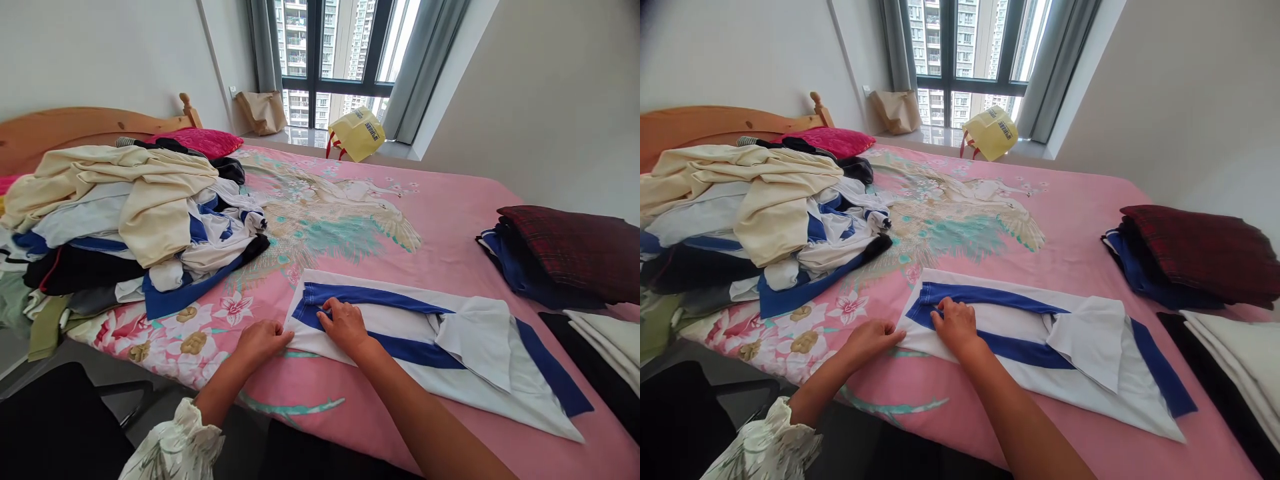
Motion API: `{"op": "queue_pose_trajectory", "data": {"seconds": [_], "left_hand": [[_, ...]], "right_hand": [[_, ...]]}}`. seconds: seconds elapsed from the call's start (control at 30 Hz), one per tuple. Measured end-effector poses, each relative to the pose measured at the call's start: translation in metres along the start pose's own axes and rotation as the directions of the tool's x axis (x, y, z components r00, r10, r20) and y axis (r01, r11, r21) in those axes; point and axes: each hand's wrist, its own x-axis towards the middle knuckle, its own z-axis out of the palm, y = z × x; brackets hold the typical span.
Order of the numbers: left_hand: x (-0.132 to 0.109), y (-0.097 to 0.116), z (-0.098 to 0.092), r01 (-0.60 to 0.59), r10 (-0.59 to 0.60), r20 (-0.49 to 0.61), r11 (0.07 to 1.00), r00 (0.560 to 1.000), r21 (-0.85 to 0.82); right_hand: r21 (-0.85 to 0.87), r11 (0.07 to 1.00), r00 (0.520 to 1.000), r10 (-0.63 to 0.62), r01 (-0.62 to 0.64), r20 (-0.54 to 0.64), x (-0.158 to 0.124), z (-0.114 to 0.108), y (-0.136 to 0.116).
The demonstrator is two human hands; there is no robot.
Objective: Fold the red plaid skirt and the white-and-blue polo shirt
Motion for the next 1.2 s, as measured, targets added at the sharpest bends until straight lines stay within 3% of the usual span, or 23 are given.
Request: {"op": "queue_pose_trajectory", "data": {"seconds": [0.23,0.37,0.47,0.6,0.73,0.83,1.03,1.2], "left_hand": [[-0.003,-0.001,0.010,0.006,0.001,-0.117,0.999,0.993,0.053],[-0.005,0.000,0.014,0.013,-0.004,-0.181,0.999,0.983,0.050],[-0.004,0.000,0.013,-0.004,0.008,-0.195,1.000,0.981,0.018],[0.009,0.004,0.009,-0.055,0.060,-0.256,0.998,0.965,0.026],[0.033,0.016,0.005,-0.138,0.161,-0.291,0.985,0.943,0.100],[0.048,0.024,0.004,-0.167,0.196,-0.259,0.977,0.946,0.132],[0.060,0.026,0.008,-0.193,0.197,-0.236,0.980,0.951,0.042],[0.056,0.026,0.010,-0.239,0.208,-0.264,0.967,0.942,-0.092]], "right_hand": [[-0.105,0.994,0.999,-0.039,0.037,-0.021,-0.007,-0.003,0.008],[-0.125,0.976,0.961,-0.201,0.179,-0.188,0.001,0.002,0.002],[-0.121,0.955,0.938,-0.289,0.269,-0.193,0.014,0.007,-0.008],[-0.082,0.969,0.961,-0.244,0.234,-0.133,0.031,0.013,-0.014],[0.156,0.974,0.964,-0.127,0.166,-0.235,0.042,0.015,-0.007],[0.282,0.937,0.947,-0.120,0.207,-0.296,0.044,0.012,-0.001],[0.260,0.917,0.922,-0.210,0.301,-0.325,0.040,0.012,-0.005],[0.276,0.917,0.921,-0.186,0.288,-0.344,0.037,0.011,-0.005]]}}
